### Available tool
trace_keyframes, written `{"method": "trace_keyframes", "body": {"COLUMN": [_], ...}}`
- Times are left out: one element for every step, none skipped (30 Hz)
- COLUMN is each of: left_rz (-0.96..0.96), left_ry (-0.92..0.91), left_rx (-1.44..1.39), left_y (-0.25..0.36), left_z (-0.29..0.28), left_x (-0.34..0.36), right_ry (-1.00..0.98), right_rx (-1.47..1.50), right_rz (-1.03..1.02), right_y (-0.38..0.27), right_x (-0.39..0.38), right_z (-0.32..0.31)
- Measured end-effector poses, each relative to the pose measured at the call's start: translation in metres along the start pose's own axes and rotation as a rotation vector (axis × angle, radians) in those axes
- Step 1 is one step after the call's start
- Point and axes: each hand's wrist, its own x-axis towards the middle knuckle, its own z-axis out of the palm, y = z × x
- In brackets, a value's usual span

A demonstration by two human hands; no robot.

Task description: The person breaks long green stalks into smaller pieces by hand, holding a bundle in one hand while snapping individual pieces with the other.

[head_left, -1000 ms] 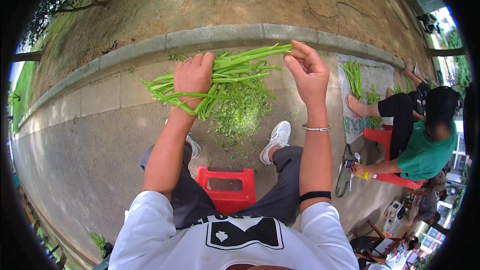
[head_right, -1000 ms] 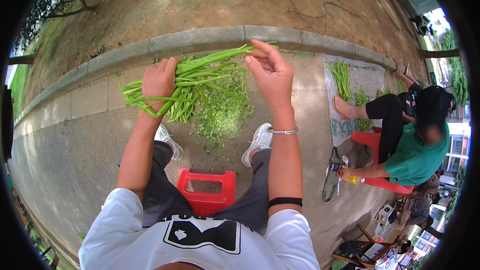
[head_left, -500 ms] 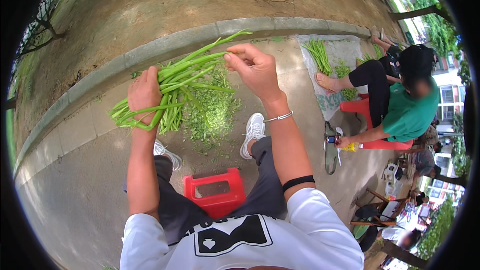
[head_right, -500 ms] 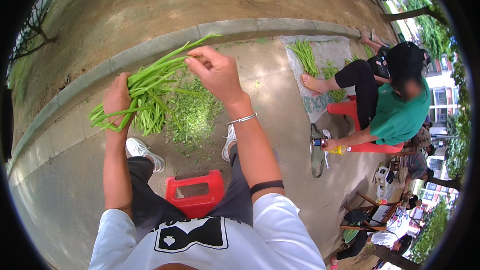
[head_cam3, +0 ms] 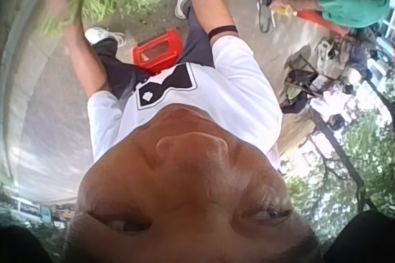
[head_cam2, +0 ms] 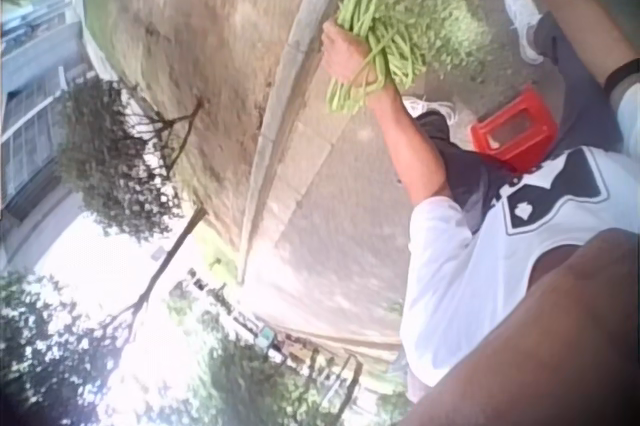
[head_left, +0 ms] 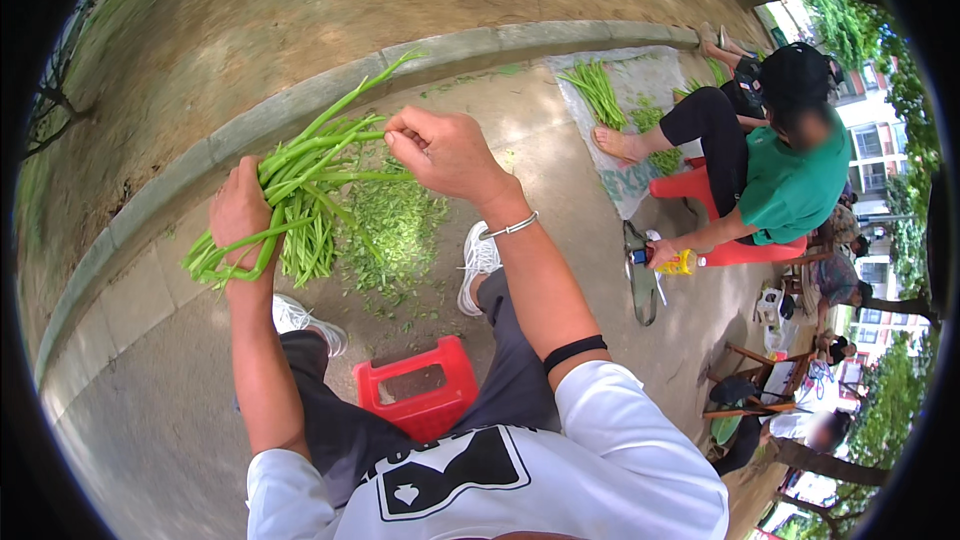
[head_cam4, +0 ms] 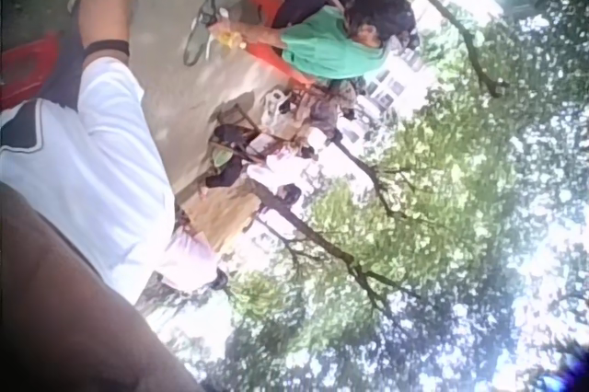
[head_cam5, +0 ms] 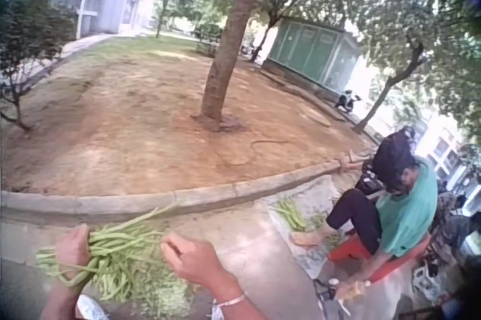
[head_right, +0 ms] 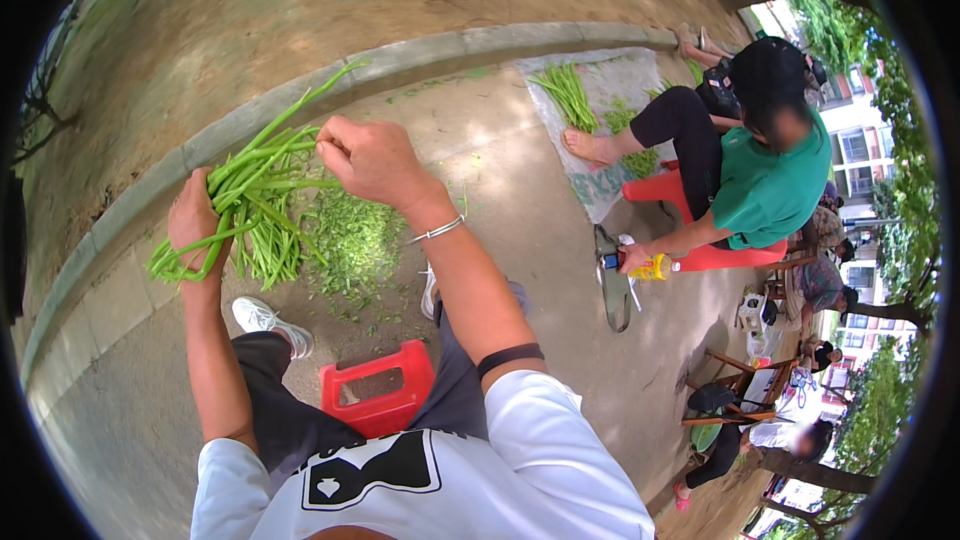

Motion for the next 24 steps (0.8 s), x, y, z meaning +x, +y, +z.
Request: {"method": "trace_keyframes", "body": {"left_rz": [0.000,0.001,0.002,0.003,0.006,0.009,0.012,0.014,0.017,0.025,0.022,0.020,0.019,0.029,0.038,0.042,0.029,0.017,0.006,-0.004,-0.014,-0.027,-0.010,-0.019], "left_ry": [-0.007,-0.011,-0.015,-0.019,-0.025,-0.031,-0.038,-0.035,-0.033,-0.036,-0.038,-0.040,-0.048,-0.051,-0.055,-0.050,-0.029,-0.009,0.009,0.005,0.002,0.002,0.020,0.013], "left_rx": [0.002,0.000,-0.002,-0.003,0.011,0.024,0.040,0.038,0.037,0.036,0.023,0.010,0.000,-0.013,-0.026,-0.040,-0.059,-0.078,-0.096,-0.087,-0.077,-0.063,-0.057,-0.067], "left_y": [0.001,0.002,0.004,0.005,0.006,0.008,0.009,0.010,0.011,0.012,0.013,0.014,0.015,0.017,0.019,0.020,0.019,0.016,0.014,0.011,0.008,0.004,0.000,0.000], "left_z": [0.000,0.000,0.000,-0.001,0.000,0.001,0.001,0.002,0.003,0.004,0.004,0.004,0.004,0.003,0.002,0.001,0.001,0.000,-0.002,-0.004,-0.006,-0.008,-0.007,-0.006], "left_x": [0.000,0.000,0.000,0.000,0.000,0.000,-0.001,-0.001,-0.001,-0.001,-0.001,0.000,0.000,0.000,0.001,0.003,0.003,0.002,0.000,0.000,0.000,-0.001,-0.002,-0.002], "right_ry": [0.022,0.059,0.095,0.132,0.167,0.202,0.238,0.266,0.295,0.328,0.344,0.361,0.380,0.396,0.412,0.423,0.476,0.567,0.661,0.757,0.771,0.697,0.621,0.544], "right_rx": [-0.029,-0.043,-0.056,-0.070,-0.081,-0.093,-0.103,-0.082,-0.060,-0.038,0.058,0.154,0.253,0.359,0.464,0.570,0.695,0.764,0.834,0.899,0.872,0.873,0.873,0.872], "right_rz": [-0.012,-0.026,-0.039,-0.053,-0.041,-0.029,-0.016,0.012,0.041,0.077,0.118,0.158,0.202,0.229,0.255,0.271,0.295,0.340,0.386,0.433,0.393,0.410,0.425,0.440], "right_y": [0.000,0.000,0.000,-0.001,-0.001,-0.001,-0.001,-0.001,-0.002,-0.002,-0.001,0.000,0.001,0.001,0.002,0.001,-0.002,0.001,0.009,0.017,0.026,0.024,0.022,0.019], "right_x": [0.000,0.001,0.001,0.002,0.002,0.002,0.003,0.004,0.005,0.005,0.005,0.008,0.008,0.008,0.007,0.009,0.011,0.014,0.019,0.021,0.018,0.016,0.015,0.014], "right_z": [0.001,0.002,0.002,0.003,0.004,0.005,0.006,0.008,0.009,0.011,0.013,0.015,0.017,0.019,0.020,0.019,0.016,0.008,-0.004,-0.015,-0.021,-0.021,-0.021,-0.021]}}
